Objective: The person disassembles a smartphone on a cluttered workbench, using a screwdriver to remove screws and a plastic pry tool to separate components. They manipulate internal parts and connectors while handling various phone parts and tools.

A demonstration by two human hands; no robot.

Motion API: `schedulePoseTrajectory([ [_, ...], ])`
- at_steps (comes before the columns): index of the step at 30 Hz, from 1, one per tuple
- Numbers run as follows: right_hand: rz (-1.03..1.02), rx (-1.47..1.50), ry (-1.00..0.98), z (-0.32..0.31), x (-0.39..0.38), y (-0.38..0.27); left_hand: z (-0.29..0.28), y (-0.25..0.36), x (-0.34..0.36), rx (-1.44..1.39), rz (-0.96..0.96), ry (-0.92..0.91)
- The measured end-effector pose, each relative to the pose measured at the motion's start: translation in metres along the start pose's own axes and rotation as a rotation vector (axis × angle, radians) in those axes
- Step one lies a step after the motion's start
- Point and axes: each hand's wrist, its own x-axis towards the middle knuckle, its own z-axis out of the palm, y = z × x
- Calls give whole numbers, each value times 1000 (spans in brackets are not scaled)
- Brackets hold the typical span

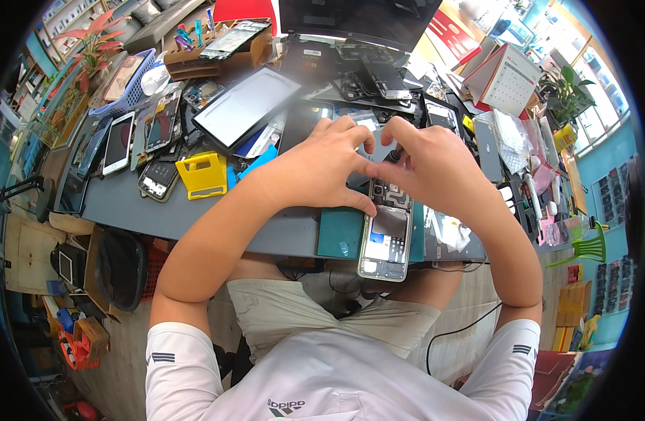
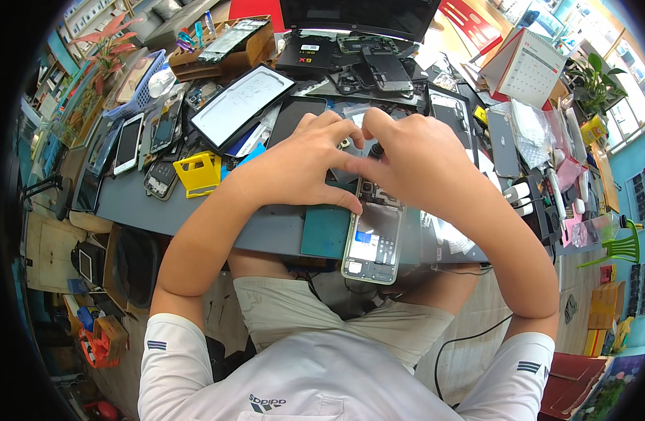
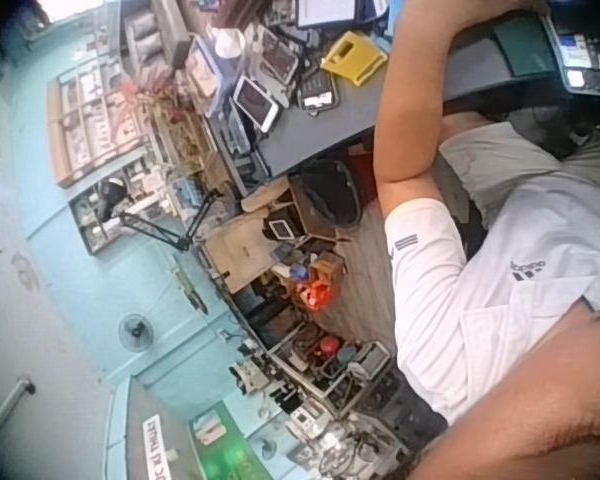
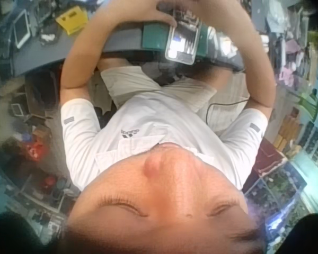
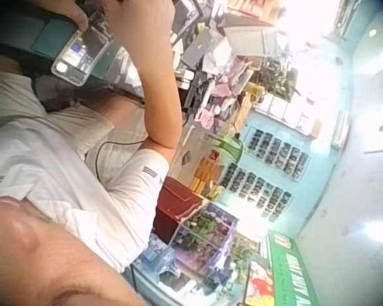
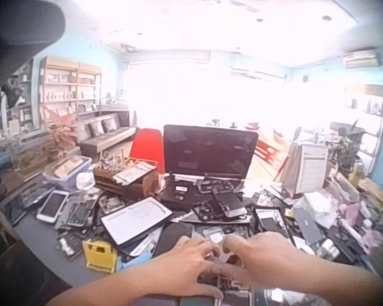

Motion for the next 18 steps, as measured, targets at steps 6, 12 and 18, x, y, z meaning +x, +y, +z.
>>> schedulePoseTrajectory([
  [6, -87, 15, 43, 1, -5, 2, 1, -1, 0, -1, -2, -7],
  [12, -180, 154, 129, 12, -3, 17, 0, 0, 0, 14, 4, -12],
  [18, -320, 156, 201, 12, -3, 17, 0, 0, 1, 16, 12, -7],
])
